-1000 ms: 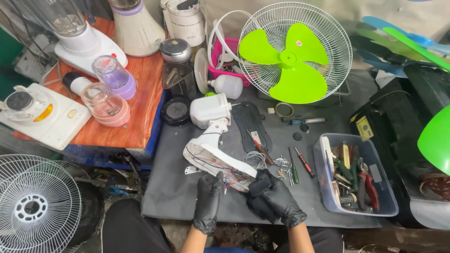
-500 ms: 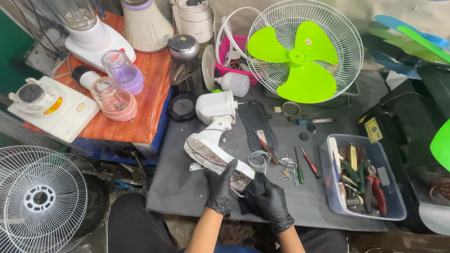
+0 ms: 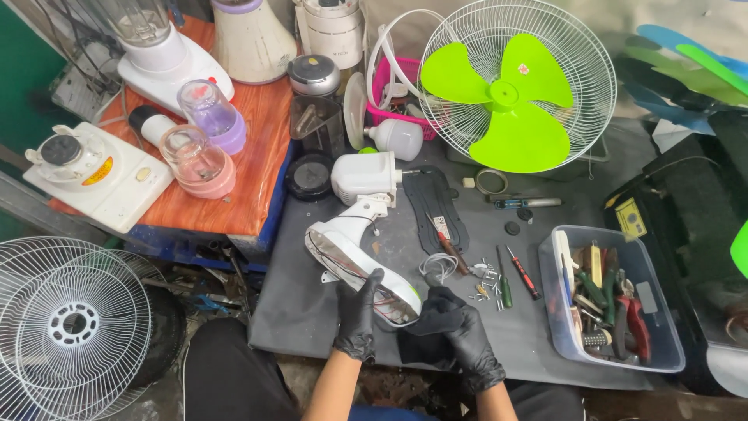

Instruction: Cleaning and assembling the plastic components of a desk fan base.

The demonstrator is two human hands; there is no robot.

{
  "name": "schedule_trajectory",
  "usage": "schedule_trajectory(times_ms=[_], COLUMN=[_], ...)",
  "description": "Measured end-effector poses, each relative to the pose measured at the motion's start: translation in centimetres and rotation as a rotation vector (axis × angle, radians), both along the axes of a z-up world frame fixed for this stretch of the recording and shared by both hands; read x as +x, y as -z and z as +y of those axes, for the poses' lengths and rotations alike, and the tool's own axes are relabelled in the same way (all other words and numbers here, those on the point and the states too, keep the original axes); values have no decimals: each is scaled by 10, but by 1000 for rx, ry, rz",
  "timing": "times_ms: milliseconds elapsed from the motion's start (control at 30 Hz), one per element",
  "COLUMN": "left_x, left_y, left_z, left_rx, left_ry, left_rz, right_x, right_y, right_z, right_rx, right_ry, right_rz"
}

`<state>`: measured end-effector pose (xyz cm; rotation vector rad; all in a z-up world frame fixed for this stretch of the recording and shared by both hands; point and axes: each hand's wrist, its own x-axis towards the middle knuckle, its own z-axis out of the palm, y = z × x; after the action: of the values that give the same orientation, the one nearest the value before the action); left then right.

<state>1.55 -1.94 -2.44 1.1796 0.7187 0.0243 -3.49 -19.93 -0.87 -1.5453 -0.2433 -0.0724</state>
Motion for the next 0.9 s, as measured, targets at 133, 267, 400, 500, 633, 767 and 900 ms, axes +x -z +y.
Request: schedule_trajectory(times_ms=[133, 267, 400, 500, 633, 767, 900], left_x=[0, -1, -5, -9, 10, 6, 5], left_y=[3, -3, 0, -5, 86, 95, 111], left_z=[2, 4, 5, 9, -10, -9, -11], left_rx=[-3, -12, 8, 57, -645, -757, -727], left_ry=[12, 53, 99, 215, -10, 22, 112], left_rz=[-41, -41, 0, 96, -170, -157, -234], right_x=[16, 32, 44, 50, 15, 16, 28], right_y=[-10, -20, -26, -29, 21, -13, -44], right_z=[-3, -8, -7, 1, 37, 69, 88], right_rx=[-84, -273, -456, -574, -611, -705, -713], right_ry=[53, 163, 262, 326, 97, 104, 47], right_rz=[41, 138, 237, 302, 38, -344, -454])
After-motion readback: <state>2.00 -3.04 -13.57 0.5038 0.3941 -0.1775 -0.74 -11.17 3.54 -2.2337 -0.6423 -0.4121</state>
